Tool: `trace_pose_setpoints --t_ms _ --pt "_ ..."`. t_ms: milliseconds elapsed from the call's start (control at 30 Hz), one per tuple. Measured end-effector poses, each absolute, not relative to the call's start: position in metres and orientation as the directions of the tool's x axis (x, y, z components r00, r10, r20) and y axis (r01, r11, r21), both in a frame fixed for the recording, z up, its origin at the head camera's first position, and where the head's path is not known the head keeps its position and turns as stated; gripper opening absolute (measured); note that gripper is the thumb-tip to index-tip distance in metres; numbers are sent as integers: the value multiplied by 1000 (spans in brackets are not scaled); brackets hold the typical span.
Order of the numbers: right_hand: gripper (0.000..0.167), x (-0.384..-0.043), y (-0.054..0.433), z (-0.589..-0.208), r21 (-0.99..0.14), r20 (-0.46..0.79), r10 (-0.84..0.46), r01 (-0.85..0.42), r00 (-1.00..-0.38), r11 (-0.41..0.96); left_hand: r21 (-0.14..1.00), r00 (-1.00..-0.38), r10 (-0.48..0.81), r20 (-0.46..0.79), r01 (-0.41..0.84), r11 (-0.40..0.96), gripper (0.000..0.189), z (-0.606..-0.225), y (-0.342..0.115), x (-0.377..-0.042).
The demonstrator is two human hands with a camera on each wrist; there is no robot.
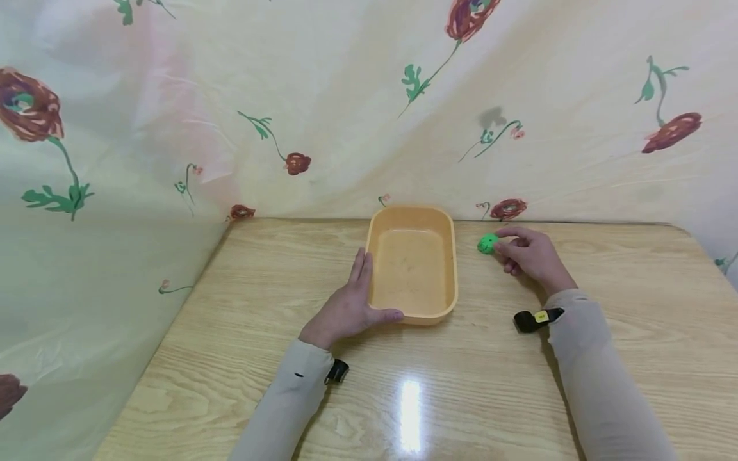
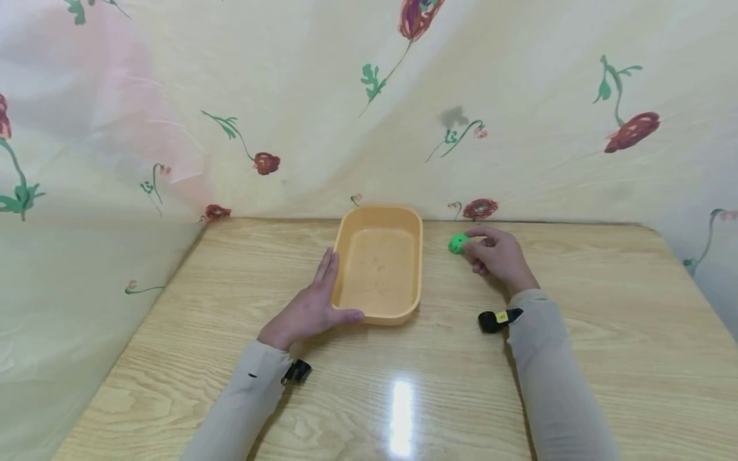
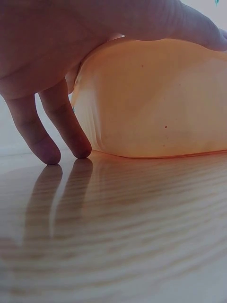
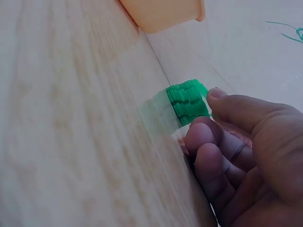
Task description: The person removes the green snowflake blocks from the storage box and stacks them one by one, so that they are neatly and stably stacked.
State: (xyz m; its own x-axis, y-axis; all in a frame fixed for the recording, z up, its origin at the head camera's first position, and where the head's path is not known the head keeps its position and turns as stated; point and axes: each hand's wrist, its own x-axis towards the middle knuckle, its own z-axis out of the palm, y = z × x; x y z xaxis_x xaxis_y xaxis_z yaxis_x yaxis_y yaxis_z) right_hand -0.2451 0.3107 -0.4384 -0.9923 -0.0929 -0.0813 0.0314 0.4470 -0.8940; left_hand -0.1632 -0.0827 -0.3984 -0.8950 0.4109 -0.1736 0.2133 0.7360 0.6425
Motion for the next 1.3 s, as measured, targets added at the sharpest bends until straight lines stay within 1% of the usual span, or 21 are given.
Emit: trace_pose_setpoints --t_ms 633,833,1067,1133,1300 --pt "45 -241 306 -437 -888 -106 -97 50 -990 457 645 -894 408 -185 202 737 133 -397 -86 -159" --pt "49 -237 310 -436 -891 -108 -89 57 -990 450 648 -889 421 -182 214 731 133 -398 -83 -160" --pt "59 -230 318 -432 -916 -131 -71 93 -989 389 636 -883 432 -181 230 737 133 -397 -78 -161" --pt "61 -228 320 -428 -916 -123 -64 89 -990 391 623 -883 434 -178 241 744 133 -397 -77 -161" --pt "62 -219 320 -417 -892 -69 -55 37 -996 451 571 -884 435 -170 271 775 130 -398 -79 -162"
